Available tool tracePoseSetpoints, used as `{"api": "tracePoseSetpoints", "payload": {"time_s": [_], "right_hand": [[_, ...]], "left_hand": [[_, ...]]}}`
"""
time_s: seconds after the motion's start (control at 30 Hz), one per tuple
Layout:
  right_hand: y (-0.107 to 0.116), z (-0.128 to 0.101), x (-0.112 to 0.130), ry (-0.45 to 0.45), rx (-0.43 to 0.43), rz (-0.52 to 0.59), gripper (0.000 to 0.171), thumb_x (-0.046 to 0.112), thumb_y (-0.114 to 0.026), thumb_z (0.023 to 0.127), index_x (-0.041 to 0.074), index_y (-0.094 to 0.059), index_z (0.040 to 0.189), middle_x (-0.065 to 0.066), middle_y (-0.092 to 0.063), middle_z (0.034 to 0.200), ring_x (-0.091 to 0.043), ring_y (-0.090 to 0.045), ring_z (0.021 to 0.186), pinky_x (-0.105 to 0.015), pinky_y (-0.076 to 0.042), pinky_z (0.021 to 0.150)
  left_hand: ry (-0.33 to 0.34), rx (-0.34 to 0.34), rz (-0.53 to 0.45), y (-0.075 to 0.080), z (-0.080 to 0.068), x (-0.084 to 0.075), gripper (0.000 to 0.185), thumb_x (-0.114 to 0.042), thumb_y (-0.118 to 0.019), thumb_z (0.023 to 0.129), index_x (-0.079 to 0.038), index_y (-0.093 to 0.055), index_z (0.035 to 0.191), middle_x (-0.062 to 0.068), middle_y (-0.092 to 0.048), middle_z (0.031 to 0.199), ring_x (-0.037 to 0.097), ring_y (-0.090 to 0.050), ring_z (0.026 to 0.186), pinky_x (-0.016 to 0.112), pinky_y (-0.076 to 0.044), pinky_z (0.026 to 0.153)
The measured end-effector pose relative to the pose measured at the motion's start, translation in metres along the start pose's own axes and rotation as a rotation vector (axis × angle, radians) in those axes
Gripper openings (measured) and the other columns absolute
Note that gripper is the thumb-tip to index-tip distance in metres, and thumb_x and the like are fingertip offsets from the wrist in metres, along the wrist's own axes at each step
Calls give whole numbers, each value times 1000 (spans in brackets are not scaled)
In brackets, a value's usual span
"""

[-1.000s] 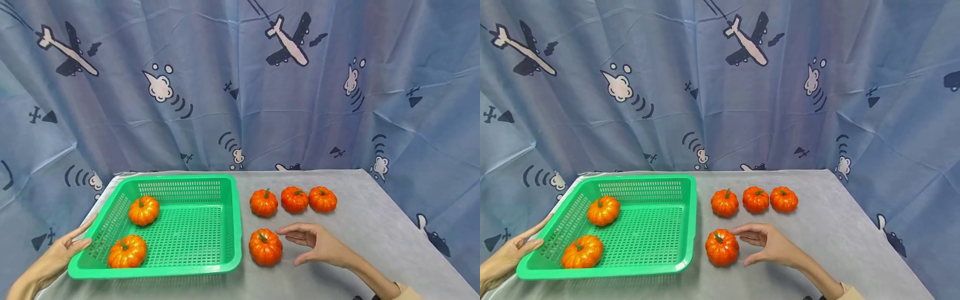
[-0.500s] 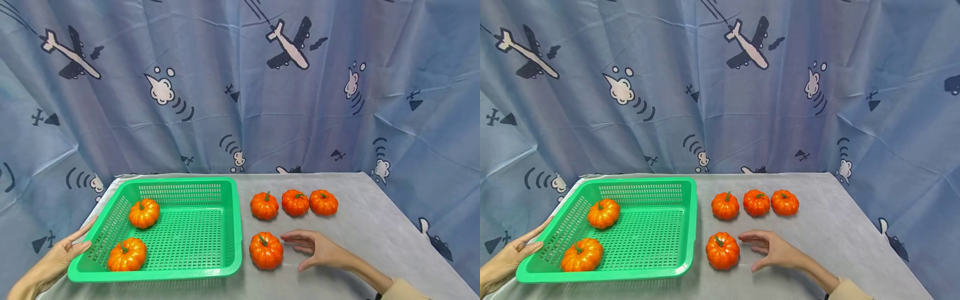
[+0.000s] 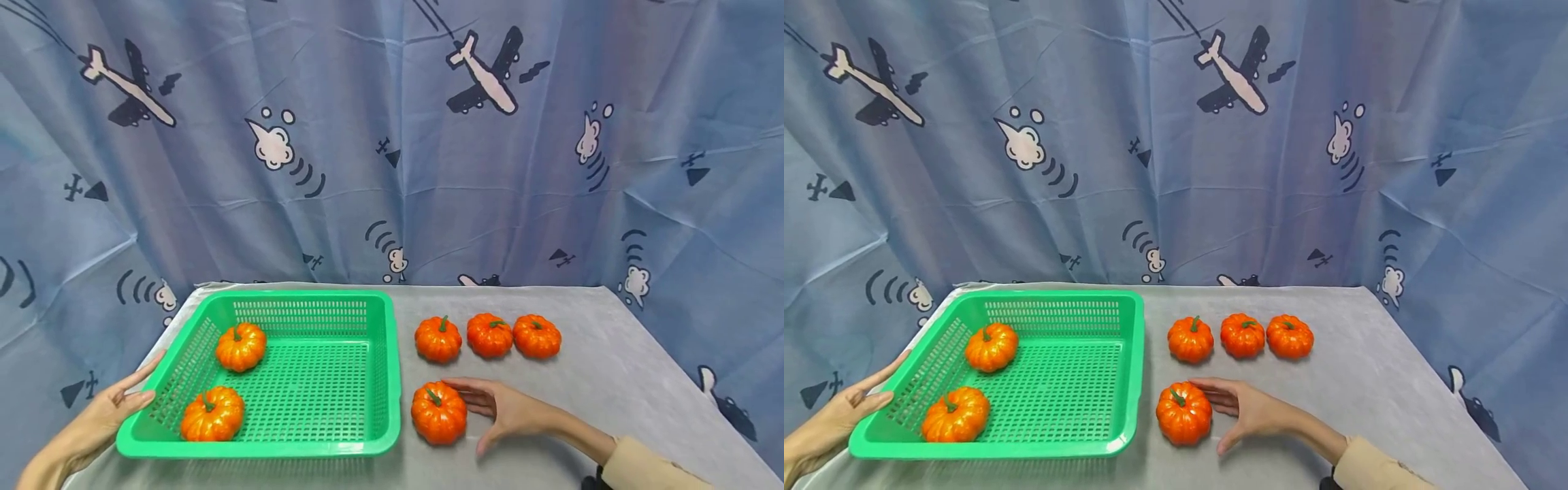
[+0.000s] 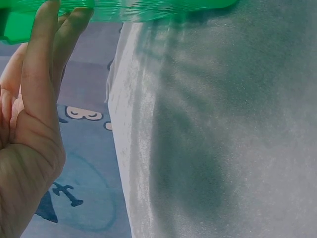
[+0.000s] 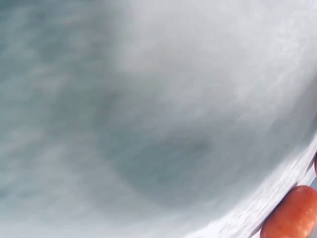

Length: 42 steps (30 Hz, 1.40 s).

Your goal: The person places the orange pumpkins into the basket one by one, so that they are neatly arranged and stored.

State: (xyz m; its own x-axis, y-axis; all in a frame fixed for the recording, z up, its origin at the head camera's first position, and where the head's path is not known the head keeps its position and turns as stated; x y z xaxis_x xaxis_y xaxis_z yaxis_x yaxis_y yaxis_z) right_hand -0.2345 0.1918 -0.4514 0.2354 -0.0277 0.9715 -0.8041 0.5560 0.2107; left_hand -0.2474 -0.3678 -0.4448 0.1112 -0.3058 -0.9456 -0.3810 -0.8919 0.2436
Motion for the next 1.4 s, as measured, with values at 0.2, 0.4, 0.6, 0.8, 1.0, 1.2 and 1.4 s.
{"api": "tracePoseSetpoints", "payload": {"time_s": [0.2, 0.4, 0.6, 0.8, 1.0, 1.2, 1.4], "right_hand": [[-1, 19, 0, 7, 5, -86, 102, 4, -84, 71, -3, -19, 151, -34, -18, 151, -7, -31, 138, -18, -28, 110], [0, 36, -3, -13, -23, -292, 106, 15, -89, 66, 8, -26, 152, -22, -29, 152, -15, -32, 138, -18, -22, 111], [-8, 45, -6, -67, -59, -343, 103, 18, -90, 64, 12, -32, 149, -14, -33, 152, -16, -36, 134, -25, -32, 108], [-14, 49, -8, -33, -133, -218, 76, 13, -86, 70, 7, -43, 133, -19, -34, 148, -16, -43, 128, -28, -44, 100], [-4, 38, 3, -79, -203, -204, 73, 12, -83, 71, 11, -44, 132, -10, -52, 125, -18, -55, 108, -31, -52, 89], [31, 22, 42, -180, -444, -315, 71, 15, -85, 68, 17, -51, 129, -12, -54, 124, -28, -55, 106, -34, -54, 82], [57, 15, 78, -273, -581, -258, 71, 15, -82, 74, 16, -46, 134, -15, -46, 131, -34, -49, 111, -36, -56, 81]], "left_hand": [[-52, 18, -42, -1, -1, -6, 59, -16, -35, 106, -32, -5, 154, -2, 3, 157, 18, -33, 135, 26, -48, 96], [-150, 101, -151, -9, -5, -14, 58, -10, -32, 106, -34, -9, 154, -30, -23, 140, -5, -54, 111, 21, -51, 90], [-184, 185, -219, -15, -5, -24, 58, -8, -28, 106, -49, -22, 147, -17, -56, 128, 18, -65, 104, 30, -54, 88], [-206, 216, -276, -17, -6, -25, 58, -6, -27, 106, -47, -23, 148, -25, -53, 128, 17, -63, 108, 32, -53, 89], [-177, 193, -260, -16, -6, -19, 58, -8, -29, 106, -46, -20, 149, -25, -53, 128, 13, -62, 109, 28, -53, 90], [-143, 71, -121, -6, -4, -13, 58, -11, -32, 106, -34, -9, 154, -18, -12, 153, -16, -44, 112, 15, -48, 89], [-145, 35, -76, -6, -1, -9, 59, -11, -33, 106, -27, -5, 155, 8, 22, 154, -23, -37, 108, 11, -44, 89]]}}
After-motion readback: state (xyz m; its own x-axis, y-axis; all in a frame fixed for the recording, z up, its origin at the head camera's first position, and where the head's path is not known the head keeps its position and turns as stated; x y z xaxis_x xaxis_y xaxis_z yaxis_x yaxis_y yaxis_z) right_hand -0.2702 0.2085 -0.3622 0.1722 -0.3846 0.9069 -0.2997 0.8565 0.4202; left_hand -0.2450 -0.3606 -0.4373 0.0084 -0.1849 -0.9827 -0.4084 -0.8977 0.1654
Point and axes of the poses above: each hand's wrist, its own z-axis towards the middle knuckle, its own y-axis out of the back of the hand, x = y × z, the point moved 7 cm from there along z, towards the middle knuckle
